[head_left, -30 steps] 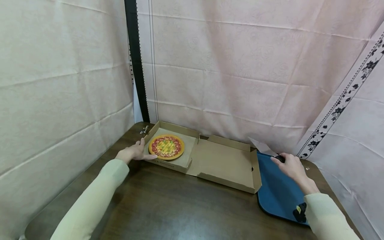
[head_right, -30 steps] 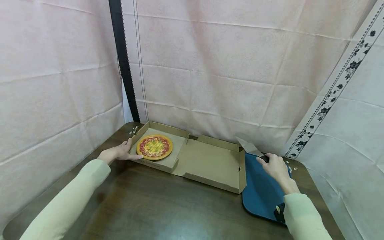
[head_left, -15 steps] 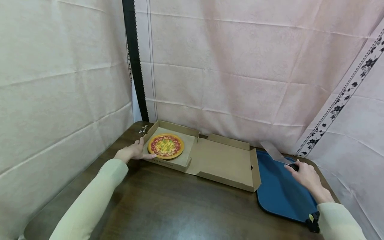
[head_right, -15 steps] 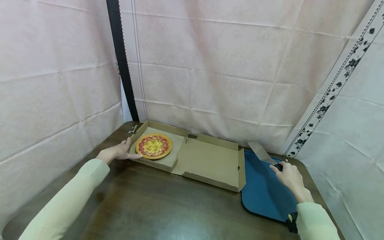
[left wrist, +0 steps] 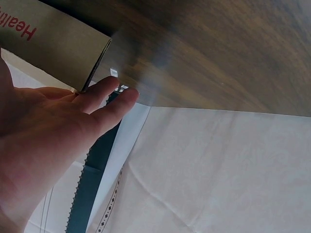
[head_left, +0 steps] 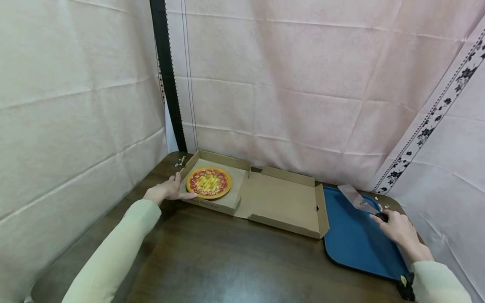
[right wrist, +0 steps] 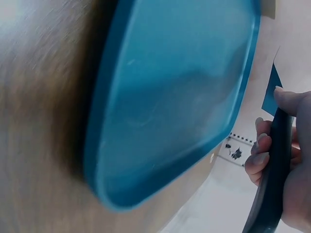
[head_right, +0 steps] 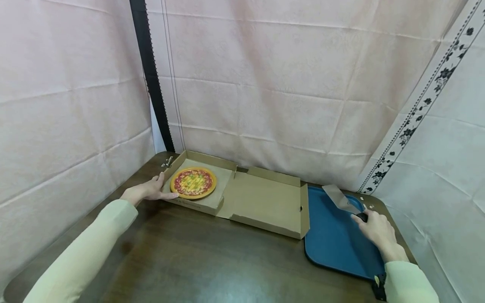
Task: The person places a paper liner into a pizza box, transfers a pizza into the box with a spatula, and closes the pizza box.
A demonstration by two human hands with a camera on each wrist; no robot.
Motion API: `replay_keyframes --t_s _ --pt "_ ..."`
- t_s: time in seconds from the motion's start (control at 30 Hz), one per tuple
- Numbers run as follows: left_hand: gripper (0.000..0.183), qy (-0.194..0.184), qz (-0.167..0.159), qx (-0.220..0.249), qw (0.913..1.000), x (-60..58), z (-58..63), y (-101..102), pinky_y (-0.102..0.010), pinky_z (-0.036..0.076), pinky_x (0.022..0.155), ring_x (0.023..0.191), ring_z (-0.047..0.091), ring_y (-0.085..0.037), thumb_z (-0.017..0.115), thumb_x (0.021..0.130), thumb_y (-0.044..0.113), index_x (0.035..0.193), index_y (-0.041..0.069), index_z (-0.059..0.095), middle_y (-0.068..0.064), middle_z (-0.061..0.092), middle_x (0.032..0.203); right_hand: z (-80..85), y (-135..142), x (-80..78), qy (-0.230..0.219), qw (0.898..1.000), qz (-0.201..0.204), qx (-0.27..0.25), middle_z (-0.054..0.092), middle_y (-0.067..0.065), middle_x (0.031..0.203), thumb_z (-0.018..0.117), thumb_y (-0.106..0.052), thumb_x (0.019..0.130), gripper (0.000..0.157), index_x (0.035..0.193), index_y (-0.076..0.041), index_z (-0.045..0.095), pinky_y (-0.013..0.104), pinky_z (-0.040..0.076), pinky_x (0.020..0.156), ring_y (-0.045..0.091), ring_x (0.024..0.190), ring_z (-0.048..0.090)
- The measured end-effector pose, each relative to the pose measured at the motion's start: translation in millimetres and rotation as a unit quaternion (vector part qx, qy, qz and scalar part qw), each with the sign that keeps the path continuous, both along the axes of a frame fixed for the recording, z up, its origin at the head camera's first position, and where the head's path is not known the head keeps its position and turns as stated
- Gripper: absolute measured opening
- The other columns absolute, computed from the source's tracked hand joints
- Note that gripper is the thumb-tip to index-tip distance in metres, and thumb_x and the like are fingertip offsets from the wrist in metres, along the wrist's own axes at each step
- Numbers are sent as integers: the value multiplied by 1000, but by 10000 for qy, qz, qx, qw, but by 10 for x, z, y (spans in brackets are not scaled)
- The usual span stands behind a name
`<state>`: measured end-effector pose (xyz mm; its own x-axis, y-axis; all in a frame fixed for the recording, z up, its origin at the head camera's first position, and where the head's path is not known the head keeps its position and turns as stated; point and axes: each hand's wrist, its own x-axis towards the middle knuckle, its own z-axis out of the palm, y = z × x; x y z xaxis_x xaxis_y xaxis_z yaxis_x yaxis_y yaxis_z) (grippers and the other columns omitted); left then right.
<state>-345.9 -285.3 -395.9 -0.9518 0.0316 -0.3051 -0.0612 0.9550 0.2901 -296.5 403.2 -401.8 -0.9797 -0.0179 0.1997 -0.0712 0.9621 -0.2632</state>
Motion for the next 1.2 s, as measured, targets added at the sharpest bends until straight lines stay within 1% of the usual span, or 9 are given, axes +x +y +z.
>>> replay_keyframes --t_s 0.07,0.17,0.3,0.4,0.6,0.8,1.03,1.1,1.2 --pt "123 9 24 3 10000 -5 -1 -3 -66 23 111 140 18 -54 54 82 72 150 -9 -8 -38 4 155 6 35 14 -87 10000 -41 23 64 16 71 54 -41 97 58 112 15 60 31 37 48 17 53 51" --pt "123 -7 25 -2 10000 -8 -3 -5 -66 23 111 140 18 -54 54 82 73 150 -9 -8 -38 4 155 -6 84 27 -198 9997 -136 91 65 20 74 55 -42 96 58 109 14 60 37 42 48 22 55 55" --pt "123 -32 34 -28 10000 -9 -16 -7 -66 23 111 140 18 -54 54 82 73 150 -10 -8 -37 4 155 -41 141 36 -324 9990 -247 208 65 34 91 56 -45 95 63 112 16 59 44 47 54 33 64 61" --pt "124 -31 48 -31 10000 2 -22 -6 -66 23 111 140 19 -54 54 82 73 150 -10 -8 -38 4 154 -76 174 44 -425 9984 -306 215 64 36 96 57 -45 94 64 112 16 59 45 48 54 35 68 62" --pt "123 -77 24 77 9999 23 -39 6 -66 20 112 141 16 -55 54 83 72 149 -10 -8 -38 2 155 -101 220 50 -533 9975 -404 208 64 34 94 58 -46 93 64 110 16 58 45 48 55 33 68 62" --pt "124 -26 51 51 10000 22 -36 6 -65 23 112 141 17 -54 54 82 73 150 -9 -9 -37 3 155 -133 247 73 -605 9971 -430 156 64 27 83 59 -44 94 60 107 15 57 38 44 52 25 63 57" --pt "124 -47 -7 29 10000 10 -24 1 -66 22 112 141 17 -55 52 82 74 150 -9 -10 -37 1 155 -192 261 106 -712 9952 -656 168 60 37 96 60 -48 92 70 112 19 50 45 49 56 33 69 60" --pt "123 -39 -31 27 10000 7 -17 -2 -66 21 112 141 16 -55 52 83 74 150 -9 -10 -37 1 155 -203 258 111 -708 9951 -670 160 61 36 95 60 -48 91 71 112 19 51 44 49 56 32 68 60" --pt "122 -31 -55 54 10000 0 -3 -1 -66 21 112 141 15 -55 52 84 73 150 -9 -10 -37 1 155 -211 252 115 -708 9952 -668 125 62 34 89 60 -48 91 71 111 20 52 41 48 54 26 64 59"
